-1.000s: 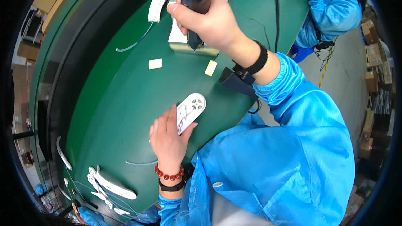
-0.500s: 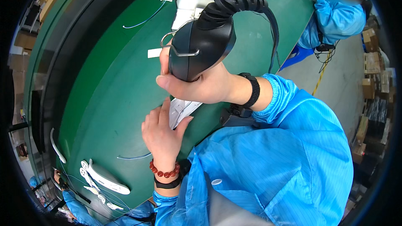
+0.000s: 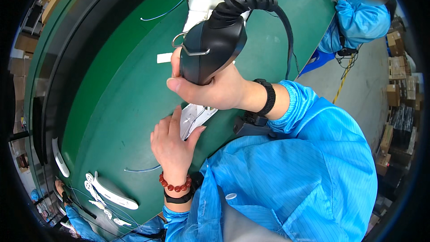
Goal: Using a power screwdriver to assemble small components into white plastic housings on a production line.
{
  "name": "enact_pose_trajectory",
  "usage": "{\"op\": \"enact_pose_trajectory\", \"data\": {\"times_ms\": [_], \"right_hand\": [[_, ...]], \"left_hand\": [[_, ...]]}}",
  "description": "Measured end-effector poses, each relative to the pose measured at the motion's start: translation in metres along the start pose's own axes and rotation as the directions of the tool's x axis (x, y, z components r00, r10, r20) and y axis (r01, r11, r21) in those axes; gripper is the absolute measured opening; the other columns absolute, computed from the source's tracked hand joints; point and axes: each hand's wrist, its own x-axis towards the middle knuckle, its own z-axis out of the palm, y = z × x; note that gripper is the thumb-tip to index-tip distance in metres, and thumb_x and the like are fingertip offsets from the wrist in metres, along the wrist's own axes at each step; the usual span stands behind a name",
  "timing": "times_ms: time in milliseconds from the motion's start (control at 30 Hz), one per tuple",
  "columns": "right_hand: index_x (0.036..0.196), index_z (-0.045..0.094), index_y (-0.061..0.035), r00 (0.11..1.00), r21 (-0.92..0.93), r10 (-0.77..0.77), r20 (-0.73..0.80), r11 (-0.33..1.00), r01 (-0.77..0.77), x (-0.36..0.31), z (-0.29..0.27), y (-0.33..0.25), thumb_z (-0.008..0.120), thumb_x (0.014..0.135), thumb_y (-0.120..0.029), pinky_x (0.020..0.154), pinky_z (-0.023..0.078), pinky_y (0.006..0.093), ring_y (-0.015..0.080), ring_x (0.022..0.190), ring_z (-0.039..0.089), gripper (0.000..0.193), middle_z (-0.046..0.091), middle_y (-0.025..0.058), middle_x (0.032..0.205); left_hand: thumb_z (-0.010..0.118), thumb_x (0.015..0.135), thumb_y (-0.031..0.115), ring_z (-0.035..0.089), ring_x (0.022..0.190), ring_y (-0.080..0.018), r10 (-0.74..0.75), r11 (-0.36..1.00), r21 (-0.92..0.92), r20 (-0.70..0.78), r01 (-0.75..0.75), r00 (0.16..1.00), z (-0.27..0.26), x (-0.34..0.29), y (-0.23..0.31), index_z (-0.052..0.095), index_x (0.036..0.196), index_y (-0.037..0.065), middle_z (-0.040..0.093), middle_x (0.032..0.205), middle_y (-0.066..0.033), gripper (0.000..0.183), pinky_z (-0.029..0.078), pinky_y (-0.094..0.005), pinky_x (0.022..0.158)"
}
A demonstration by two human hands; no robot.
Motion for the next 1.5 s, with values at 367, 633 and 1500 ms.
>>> {"op": "enact_pose_trajectory", "data": {"times_ms": [367, 633, 1500], "right_hand": [[0.095, 0.043, -0.0022, 0.999, 0.048, -0.022, -0.041, 0.999, 0.024, 0.0, 0.005, 0.014, 0.064, 0.092, -0.006, 0.05, 0.045, 0.0285, 0.012, 0.056, 0.054, 0.021, 0.058, 0.0085, 0.069], [0.089, 0.048, -0.0017, 0.997, 0.069, 0.082, -0.007, 0.994, -0.082, 0.008, -0.004, -0.004, 0.064, 0.089, -0.004, 0.05, 0.047, 0.0273, 0.0132, 0.056, 0.058, 0.016, 0.057, 0.0087, 0.067], [0.093, 0.049, -0.0033, 0.908, -0.253, -0.321, -0.271, 0.933, 0.254, 0.057, -0.016, -0.018, 0.058, 0.092, -0.004, 0.056, 0.047, 0.0301, 0.0148, 0.057, 0.055, 0.009, 0.057, 0.0074, 0.067]], "left_hand": [[0.082, 0.068, 0.046, 0.061, 0.09, -0.0262, 0.009, 1.0, 0.0, -0.013, -0.009, 1.0, 0.003, -0.005, -0.006, 0.065, 0.124, 0.007, 0.066, 0.102, -0.008, 0.071, 0.045, -0.0391, 0.076], [0.083, 0.068, 0.043, 0.061, 0.091, -0.0278, -0.019, 1.0, -0.018, -0.021, 0.019, 1.0, 0.0, -0.005, -0.003, 0.064, 0.123, 0.006, 0.066, 0.106, -0.0091, 0.069, 0.046, -0.0401, 0.08], [0.084, 0.07, 0.032, 0.06, 0.097, -0.026, 0.061, 0.992, -0.109, -0.057, -0.067, 0.997, -0.008, -0.031, -0.052, 0.068, 0.116, 0.009, 0.063, 0.115, -0.0057, 0.054, 0.045, -0.0394, 0.081]]}}
